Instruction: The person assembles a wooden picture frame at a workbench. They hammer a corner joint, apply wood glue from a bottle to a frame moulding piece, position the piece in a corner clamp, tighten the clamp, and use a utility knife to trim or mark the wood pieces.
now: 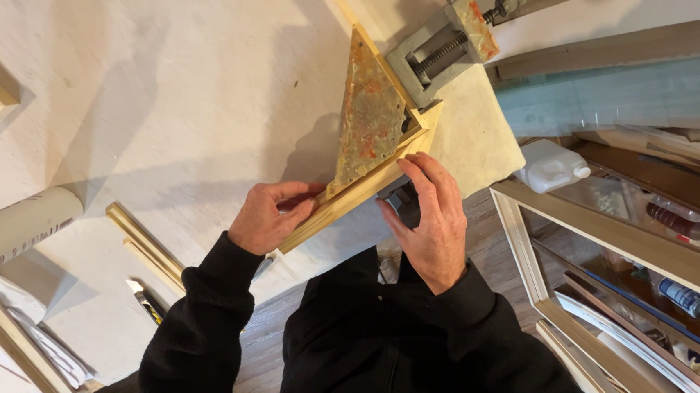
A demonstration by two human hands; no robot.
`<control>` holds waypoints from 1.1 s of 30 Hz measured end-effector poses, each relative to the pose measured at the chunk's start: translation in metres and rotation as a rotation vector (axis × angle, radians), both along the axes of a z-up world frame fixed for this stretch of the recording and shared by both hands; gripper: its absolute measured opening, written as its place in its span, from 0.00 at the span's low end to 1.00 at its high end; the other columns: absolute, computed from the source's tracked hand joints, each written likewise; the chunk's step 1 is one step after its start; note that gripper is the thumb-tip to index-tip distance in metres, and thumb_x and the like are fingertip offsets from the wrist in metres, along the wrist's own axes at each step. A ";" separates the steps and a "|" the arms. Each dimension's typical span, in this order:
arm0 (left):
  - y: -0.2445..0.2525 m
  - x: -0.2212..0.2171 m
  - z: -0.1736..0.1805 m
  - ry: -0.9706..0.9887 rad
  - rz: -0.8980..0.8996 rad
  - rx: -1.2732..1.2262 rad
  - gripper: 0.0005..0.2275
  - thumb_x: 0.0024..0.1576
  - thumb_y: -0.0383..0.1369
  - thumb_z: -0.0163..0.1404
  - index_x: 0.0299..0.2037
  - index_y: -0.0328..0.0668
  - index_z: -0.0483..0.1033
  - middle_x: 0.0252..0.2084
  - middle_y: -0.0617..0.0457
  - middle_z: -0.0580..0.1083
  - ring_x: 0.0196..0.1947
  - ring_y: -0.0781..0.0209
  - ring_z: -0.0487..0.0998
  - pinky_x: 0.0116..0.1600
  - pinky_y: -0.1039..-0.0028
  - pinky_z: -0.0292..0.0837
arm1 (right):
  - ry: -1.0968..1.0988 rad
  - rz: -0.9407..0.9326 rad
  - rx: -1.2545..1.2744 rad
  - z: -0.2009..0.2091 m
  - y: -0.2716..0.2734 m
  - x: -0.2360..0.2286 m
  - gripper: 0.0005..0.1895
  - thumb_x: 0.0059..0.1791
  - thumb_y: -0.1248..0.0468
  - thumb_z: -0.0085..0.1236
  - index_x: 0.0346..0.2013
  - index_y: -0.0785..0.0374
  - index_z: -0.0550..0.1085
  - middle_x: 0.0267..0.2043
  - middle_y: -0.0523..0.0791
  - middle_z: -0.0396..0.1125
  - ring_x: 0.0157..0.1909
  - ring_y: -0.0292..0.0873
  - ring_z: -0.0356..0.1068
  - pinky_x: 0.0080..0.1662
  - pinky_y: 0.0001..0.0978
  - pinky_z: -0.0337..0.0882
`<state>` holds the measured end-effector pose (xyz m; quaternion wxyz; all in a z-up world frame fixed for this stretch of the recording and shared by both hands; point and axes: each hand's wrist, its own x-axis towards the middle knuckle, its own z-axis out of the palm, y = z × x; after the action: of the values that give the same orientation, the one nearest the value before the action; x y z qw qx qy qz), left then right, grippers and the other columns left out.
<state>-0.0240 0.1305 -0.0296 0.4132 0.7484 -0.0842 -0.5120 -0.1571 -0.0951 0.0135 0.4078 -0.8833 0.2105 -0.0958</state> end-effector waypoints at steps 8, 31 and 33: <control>-0.002 0.001 0.000 0.037 0.026 0.025 0.14 0.58 0.29 0.53 0.53 0.36 0.81 0.43 0.48 0.84 0.44 0.65 0.84 0.49 0.75 0.78 | -0.029 -0.154 0.297 -0.020 -0.037 0.005 0.21 0.49 0.69 0.66 0.54 0.68 0.71 0.52 0.50 0.72 0.55 0.44 0.73 0.56 0.35 0.74; 0.007 -0.006 -0.011 -0.015 0.009 0.008 0.13 0.59 0.29 0.53 0.52 0.33 0.80 0.45 0.47 0.83 0.46 0.66 0.83 0.50 0.76 0.78 | 0.158 -0.354 0.604 -0.043 -0.057 0.034 0.13 0.47 0.67 0.69 0.43 0.69 0.79 0.34 0.40 0.74 0.35 0.29 0.71 0.40 0.21 0.75; 0.008 -0.009 -0.015 -0.025 -0.004 -0.001 0.13 0.59 0.28 0.54 0.52 0.31 0.80 0.45 0.47 0.83 0.46 0.66 0.83 0.51 0.76 0.78 | 0.166 -0.386 0.594 -0.045 -0.058 0.031 0.13 0.46 0.66 0.69 0.42 0.69 0.79 0.33 0.41 0.74 0.34 0.29 0.71 0.40 0.21 0.74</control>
<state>-0.0327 0.1388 -0.0449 0.4113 0.7544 -0.0912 -0.5034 -0.1265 -0.1530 -0.0314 0.6025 -0.6751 0.4243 -0.0335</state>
